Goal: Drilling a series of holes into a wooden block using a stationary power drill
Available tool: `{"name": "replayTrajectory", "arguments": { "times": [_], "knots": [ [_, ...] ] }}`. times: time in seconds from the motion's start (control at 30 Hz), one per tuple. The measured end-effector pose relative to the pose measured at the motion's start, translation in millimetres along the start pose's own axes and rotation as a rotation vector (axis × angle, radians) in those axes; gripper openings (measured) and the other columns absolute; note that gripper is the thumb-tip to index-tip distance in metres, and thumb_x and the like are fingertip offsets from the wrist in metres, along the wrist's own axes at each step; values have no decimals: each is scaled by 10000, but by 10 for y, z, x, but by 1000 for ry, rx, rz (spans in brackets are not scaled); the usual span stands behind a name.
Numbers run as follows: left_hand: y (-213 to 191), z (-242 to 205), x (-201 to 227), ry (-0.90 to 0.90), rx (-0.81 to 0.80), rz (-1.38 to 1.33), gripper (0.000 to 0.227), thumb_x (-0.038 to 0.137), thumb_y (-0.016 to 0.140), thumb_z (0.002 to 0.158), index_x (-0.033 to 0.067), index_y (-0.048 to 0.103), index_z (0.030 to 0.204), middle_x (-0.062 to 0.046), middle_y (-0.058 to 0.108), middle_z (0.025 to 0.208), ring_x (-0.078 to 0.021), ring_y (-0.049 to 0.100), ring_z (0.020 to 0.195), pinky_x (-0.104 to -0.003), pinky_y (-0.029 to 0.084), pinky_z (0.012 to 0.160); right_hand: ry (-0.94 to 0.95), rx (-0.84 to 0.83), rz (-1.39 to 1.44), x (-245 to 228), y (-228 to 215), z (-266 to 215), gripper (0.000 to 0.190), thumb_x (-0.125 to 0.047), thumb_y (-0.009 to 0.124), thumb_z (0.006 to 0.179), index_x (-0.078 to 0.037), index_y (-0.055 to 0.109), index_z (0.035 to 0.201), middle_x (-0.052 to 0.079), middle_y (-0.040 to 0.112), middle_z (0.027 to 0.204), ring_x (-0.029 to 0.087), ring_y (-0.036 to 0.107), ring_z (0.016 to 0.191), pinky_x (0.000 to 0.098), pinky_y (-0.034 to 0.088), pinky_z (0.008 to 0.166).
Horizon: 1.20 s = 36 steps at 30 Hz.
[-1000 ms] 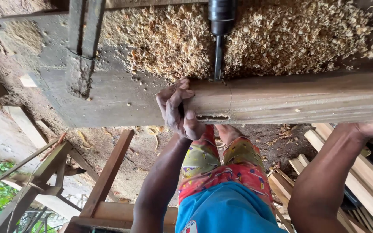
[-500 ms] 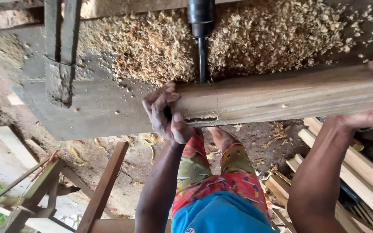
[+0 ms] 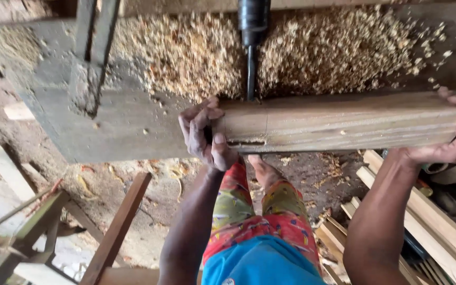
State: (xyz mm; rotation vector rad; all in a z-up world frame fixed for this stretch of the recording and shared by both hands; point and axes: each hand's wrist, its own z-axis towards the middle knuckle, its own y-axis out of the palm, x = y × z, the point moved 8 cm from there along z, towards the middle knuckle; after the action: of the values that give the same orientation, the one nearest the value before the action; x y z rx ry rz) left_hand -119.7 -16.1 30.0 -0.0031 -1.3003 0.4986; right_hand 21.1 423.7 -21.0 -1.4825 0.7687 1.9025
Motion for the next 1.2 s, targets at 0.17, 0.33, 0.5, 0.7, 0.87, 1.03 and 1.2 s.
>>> {"name": "replayTrajectory", "arguments": {
  "times": [0.17,0.33,0.5,0.7,0.87,1.03,1.2],
  "knots": [
    [-93,-128,-5,-3,-28,38,405,460,466,1005,104,658,1024,-82,651,1035,-192,609,1014,-368,552,812,129,105,-49,-109,60,-64,230,-282,496,898,-67,570,934,107,550,915,285,567,896,508,531,894],
    [-40,-75,21,-46,-48,-49,393,419,517,987,53,653,1037,-111,589,1029,-217,618,1046,-462,642,934,139,129,-32,-92,-11,-109,196,-266,481,902,-101,573,952,53,567,943,256,603,894,486,580,876],
    [-197,-443,-61,-65,-59,-66,378,452,530,1025,123,647,1169,-41,672,1158,-162,569,1150,-455,610,1004,210,182,-88,-75,-159,-152,228,-263,510,852,-68,589,938,98,558,934,276,585,921,517,591,953],
    [-165,-416,-50,-60,-79,-97,357,381,532,968,59,648,1071,-104,614,1061,-207,593,1060,-474,622,950,171,126,-239,-138,-299,-262,306,-252,424,928,-20,616,985,153,616,974,346,640,948,538,604,973],
    [-118,-360,-54,-83,-54,-135,323,323,543,925,25,649,993,-132,571,990,-253,596,1016,-501,620,939,203,143,-124,34,-487,-308,316,-149,389,886,19,599,1053,192,591,1040,385,609,1032,564,559,1078],
    [-113,-378,-29,-31,-49,-178,322,272,541,921,-1,638,1061,-171,592,1027,-272,600,1047,-525,622,970,187,163,-130,4,-499,-307,342,-235,426,882,4,619,1032,185,609,1021,392,623,1009,577,567,1061],
    [-100,-359,-4,-50,-54,-165,318,274,537,935,8,656,1062,-165,607,1060,-283,632,1080,-511,619,999,35,81,-244,-85,-377,-272,305,-179,481,941,93,605,998,281,606,992,474,662,963,638,611,989]
  ]
}}
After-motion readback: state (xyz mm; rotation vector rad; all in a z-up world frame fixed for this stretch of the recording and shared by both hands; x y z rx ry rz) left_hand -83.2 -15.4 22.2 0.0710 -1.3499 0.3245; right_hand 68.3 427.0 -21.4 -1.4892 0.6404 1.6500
